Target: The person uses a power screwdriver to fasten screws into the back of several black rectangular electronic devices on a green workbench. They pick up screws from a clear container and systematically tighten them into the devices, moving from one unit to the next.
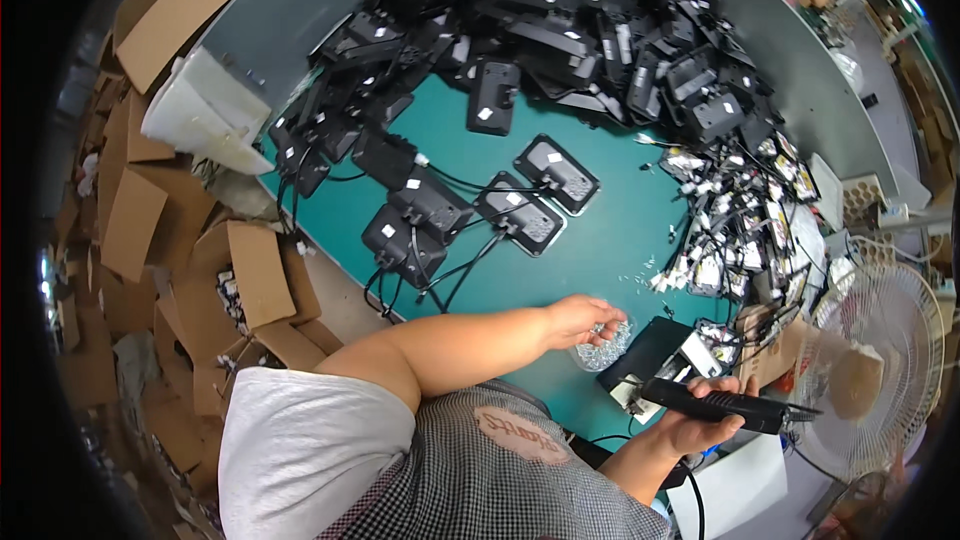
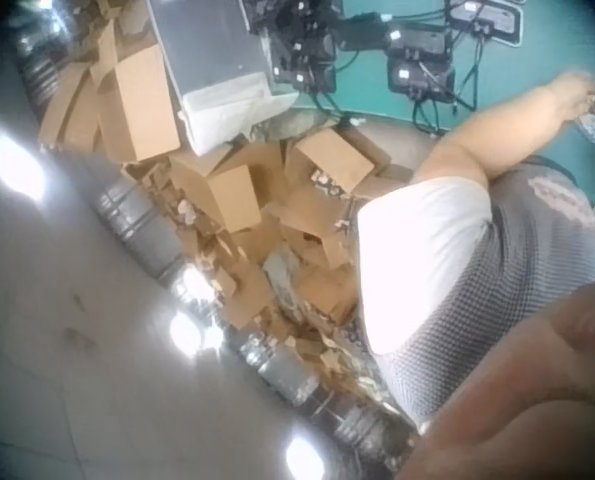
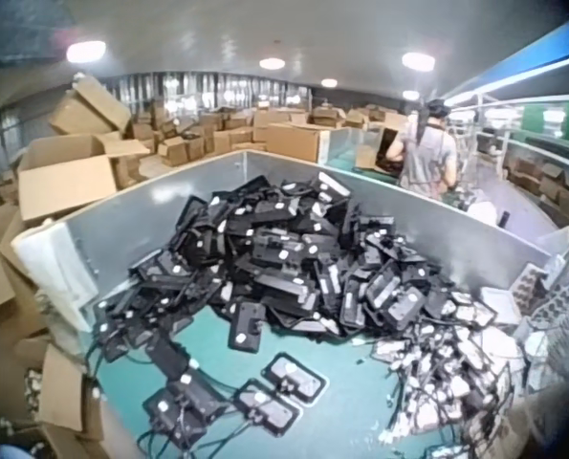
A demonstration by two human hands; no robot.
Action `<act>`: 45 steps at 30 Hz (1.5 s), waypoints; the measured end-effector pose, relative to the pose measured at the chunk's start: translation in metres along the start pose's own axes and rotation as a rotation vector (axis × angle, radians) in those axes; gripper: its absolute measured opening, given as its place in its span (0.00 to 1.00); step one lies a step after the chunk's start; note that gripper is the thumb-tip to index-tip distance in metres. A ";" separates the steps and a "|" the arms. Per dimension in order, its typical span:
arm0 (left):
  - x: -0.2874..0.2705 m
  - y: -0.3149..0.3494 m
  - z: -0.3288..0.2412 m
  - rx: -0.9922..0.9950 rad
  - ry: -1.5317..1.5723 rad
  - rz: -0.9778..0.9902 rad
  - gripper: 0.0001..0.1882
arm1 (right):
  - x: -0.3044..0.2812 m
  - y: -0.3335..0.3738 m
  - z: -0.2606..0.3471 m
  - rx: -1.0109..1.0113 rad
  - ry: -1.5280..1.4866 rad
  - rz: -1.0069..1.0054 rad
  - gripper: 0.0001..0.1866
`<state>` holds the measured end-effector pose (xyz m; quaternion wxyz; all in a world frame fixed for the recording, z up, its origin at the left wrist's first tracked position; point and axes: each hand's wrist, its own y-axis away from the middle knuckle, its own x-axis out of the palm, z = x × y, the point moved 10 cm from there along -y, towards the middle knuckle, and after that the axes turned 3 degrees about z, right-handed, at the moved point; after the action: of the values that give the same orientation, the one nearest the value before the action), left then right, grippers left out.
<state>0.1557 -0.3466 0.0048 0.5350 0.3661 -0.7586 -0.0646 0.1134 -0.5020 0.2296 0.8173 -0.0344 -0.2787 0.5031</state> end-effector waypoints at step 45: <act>-0.116 0.134 -0.209 0.565 -0.353 -0.452 0.09 | 0.241 -0.059 -0.175 0.099 -0.530 0.394 0.35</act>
<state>0.2887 -0.1159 0.0693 0.2471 0.6397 -0.7271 -0.0314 0.3283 -0.2889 0.2040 0.6042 0.0842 -0.4447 0.6558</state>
